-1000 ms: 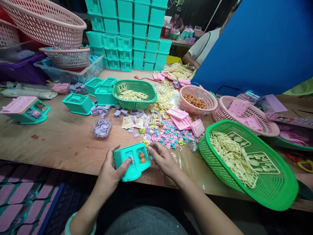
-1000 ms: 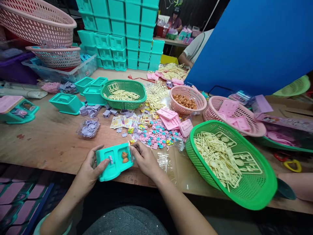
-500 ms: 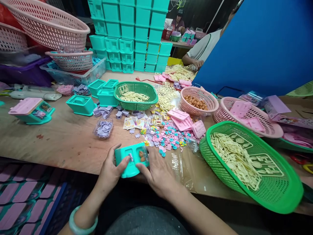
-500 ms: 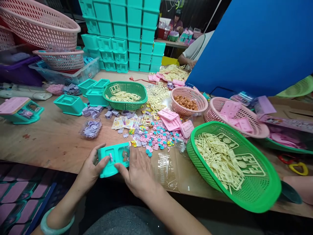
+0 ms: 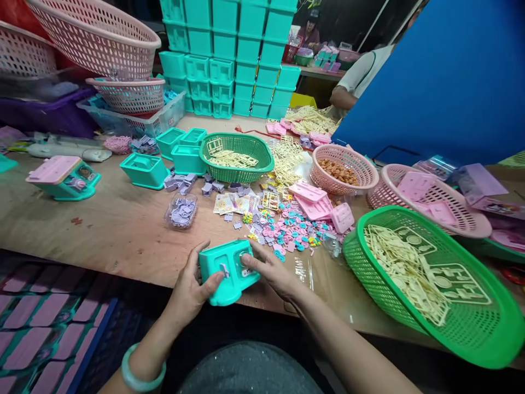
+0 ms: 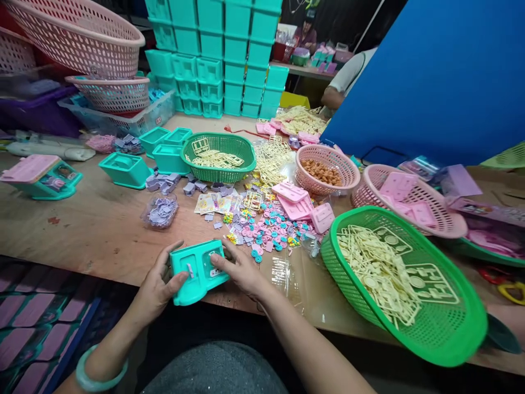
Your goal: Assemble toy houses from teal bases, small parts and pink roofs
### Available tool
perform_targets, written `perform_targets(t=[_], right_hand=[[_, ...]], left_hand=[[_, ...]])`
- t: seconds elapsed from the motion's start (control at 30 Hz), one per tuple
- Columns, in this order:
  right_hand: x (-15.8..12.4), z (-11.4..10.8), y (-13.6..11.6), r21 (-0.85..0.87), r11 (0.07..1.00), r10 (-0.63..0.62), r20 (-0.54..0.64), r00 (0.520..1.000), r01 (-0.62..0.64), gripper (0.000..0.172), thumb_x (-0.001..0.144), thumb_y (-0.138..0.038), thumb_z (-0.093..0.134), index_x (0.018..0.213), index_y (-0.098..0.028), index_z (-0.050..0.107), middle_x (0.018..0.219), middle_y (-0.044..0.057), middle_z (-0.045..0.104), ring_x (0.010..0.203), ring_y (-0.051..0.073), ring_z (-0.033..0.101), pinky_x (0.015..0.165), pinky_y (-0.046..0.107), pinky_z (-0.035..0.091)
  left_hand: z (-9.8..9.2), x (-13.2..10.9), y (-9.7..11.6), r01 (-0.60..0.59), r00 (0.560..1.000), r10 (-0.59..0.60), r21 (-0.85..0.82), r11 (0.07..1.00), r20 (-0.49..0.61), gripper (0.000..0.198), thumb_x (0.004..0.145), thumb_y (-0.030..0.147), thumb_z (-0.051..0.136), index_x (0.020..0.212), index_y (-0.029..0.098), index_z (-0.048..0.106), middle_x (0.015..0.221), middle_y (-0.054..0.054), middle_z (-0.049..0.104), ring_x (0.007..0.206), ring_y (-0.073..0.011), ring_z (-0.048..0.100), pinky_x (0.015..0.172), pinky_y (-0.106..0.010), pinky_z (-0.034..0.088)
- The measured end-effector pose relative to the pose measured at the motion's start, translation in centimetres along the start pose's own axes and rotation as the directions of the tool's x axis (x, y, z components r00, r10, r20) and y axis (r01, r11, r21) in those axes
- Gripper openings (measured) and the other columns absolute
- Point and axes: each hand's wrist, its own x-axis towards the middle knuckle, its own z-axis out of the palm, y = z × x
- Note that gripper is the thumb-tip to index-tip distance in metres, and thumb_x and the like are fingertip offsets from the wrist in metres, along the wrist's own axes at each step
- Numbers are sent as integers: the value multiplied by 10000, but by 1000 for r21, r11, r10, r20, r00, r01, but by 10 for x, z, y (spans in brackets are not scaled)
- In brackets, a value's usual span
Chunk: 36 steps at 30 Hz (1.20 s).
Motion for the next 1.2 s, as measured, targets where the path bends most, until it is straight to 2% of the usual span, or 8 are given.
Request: perform_targets(t=[0.13,0.27,0.43,0.6,0.73,0.83,1.03,1.2], right_hand=[[-3,13,4,26,1000,6,-18,1000,-6,708,830,-591,718,1432,-288,501,1295,69,642,1184,267,613,950,407,539],[-13,16,18,-149,971,-197,-71,978,185,514,930,-517,622,1382,-282,555,1299,80,650,1120,236,654,940,398,556],[-5,-17,28,-595,728,-505,-129,853,341,191,983,-316,551,1079,-219,685,1055,84,706,953,206,676,820,342,567],[80,-24,-11,-926,333,-547,-38,836,176,187,970,-174,531,1053,-214,693,1057,73,716,1001,195,650,896,306,511],[152,-19,-41,-963,269,-562,-174,809,-20,231,914,-205,603,1126,-157,679,1139,174,664,1081,313,569,911,431,449],[176,-32,-47,-971,236,-542,-172,823,-47,233,846,-171,667,1077,-155,697,1024,162,671,992,313,568,856,415,434],[144,-52,-47,-979,152,-537,32,843,133,167,976,-200,542,910,-177,693,968,112,676,978,257,572,866,351,440],[71,3,-8,-896,105,-593,292,751,431,225,1015,-136,448,932,-207,644,857,60,641,797,194,586,724,294,461]], left_hand=[[-5,0,-7,10,1000,-11,-98,995,-13,817,771,573,760,1446,242,439,1311,-118,650,1181,-323,634,942,-383,536],[-15,-3,-6,79,992,-98,-225,971,-74,775,787,612,724,1439,271,479,1257,-80,691,1189,-316,636,973,-383,516],[-29,1,-1,77,977,-131,-294,953,-168,816,739,596,778,1425,255,495,1253,-71,695,1206,-315,626,960,-366,526],[-23,7,-2,30,983,-85,-312,950,-165,791,733,585,793,1384,233,515,1244,-88,704,1167,-319,648,953,-387,534],[-18,4,-2,-36,962,-52,-311,950,-268,749,739,583,790,1355,238,538,1241,-74,710,1213,-307,624,982,-359,509],[-24,0,-2,-46,943,-67,-323,945,-327,710,754,592,771,1332,239,559,1253,-70,705,1221,-301,617,970,-345,511],[-50,-2,0,-15,945,-93,-326,945,-313,674,729,604,787,1260,234,599,1224,-69,714,1180,-310,637,892,-339,548],[-64,-6,7,-57,917,-73,-308,950,-393,635,684,617,811,1152,219,651,1172,-66,733,1149,-319,653,871,-343,563]])
